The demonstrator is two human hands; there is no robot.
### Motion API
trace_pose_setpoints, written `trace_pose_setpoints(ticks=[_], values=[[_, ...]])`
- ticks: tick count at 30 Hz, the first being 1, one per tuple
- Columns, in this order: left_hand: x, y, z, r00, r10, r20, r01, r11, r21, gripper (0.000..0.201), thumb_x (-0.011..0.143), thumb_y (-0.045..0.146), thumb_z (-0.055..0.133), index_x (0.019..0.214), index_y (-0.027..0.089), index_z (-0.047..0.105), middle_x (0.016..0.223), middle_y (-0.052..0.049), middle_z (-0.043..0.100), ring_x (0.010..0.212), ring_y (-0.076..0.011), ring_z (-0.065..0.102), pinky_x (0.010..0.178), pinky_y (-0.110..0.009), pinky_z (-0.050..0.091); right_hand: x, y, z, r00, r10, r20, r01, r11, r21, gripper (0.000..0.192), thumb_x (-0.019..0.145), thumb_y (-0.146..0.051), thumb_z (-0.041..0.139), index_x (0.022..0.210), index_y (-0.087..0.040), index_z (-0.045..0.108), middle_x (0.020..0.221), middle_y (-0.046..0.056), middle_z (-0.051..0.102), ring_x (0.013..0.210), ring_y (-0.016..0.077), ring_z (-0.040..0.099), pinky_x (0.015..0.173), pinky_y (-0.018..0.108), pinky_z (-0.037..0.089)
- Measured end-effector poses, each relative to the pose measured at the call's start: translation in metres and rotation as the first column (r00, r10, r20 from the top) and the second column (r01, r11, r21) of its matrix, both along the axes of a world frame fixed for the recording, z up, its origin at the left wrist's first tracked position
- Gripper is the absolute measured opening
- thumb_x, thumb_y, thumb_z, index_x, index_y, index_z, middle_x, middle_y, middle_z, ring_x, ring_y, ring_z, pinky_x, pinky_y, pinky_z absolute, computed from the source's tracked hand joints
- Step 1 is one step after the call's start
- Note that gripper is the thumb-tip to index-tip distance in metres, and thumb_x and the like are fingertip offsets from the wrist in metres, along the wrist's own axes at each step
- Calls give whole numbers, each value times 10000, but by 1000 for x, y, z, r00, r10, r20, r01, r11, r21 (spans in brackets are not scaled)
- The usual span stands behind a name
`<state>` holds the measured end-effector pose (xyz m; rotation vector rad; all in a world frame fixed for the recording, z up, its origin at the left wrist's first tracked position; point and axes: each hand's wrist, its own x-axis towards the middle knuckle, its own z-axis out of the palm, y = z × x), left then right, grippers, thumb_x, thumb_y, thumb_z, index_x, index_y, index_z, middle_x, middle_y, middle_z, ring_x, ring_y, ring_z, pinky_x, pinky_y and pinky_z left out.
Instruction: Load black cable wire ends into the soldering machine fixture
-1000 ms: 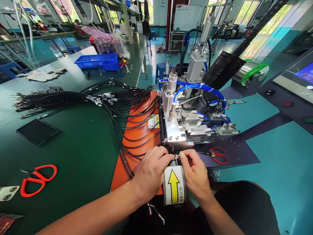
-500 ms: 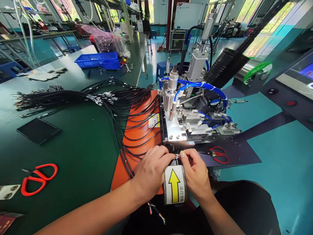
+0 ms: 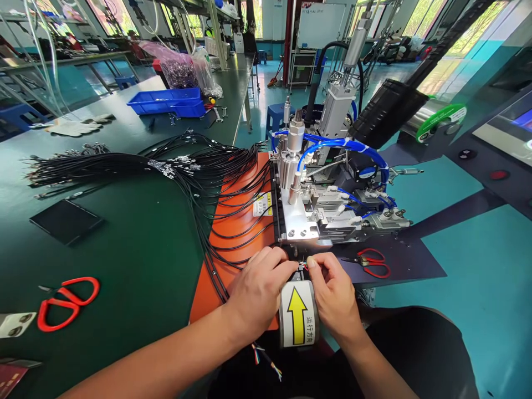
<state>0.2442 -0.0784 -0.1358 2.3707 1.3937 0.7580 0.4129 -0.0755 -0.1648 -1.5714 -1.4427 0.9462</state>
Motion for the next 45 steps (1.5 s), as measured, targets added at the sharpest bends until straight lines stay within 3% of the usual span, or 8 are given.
trace_pose_setpoints(ticks=[14,45], values=[[-1,0,-1,1000,2,-21,-2,1000,18,239,902,57,524,1039,199,659,963,-50,575,874,-205,501,770,-334,455,1,4,2,997,38,62,-44,994,104,275,996,-398,471,844,-197,581,817,5,566,735,150,533,685,271,410],[0,1,2,1000,4,-28,-4,1000,5,224,898,65,516,1012,195,656,930,-46,568,847,-200,493,757,-334,447,1,3,1,993,0,121,-10,996,84,308,989,-418,459,812,-202,590,771,6,594,701,152,551,669,274,421]])
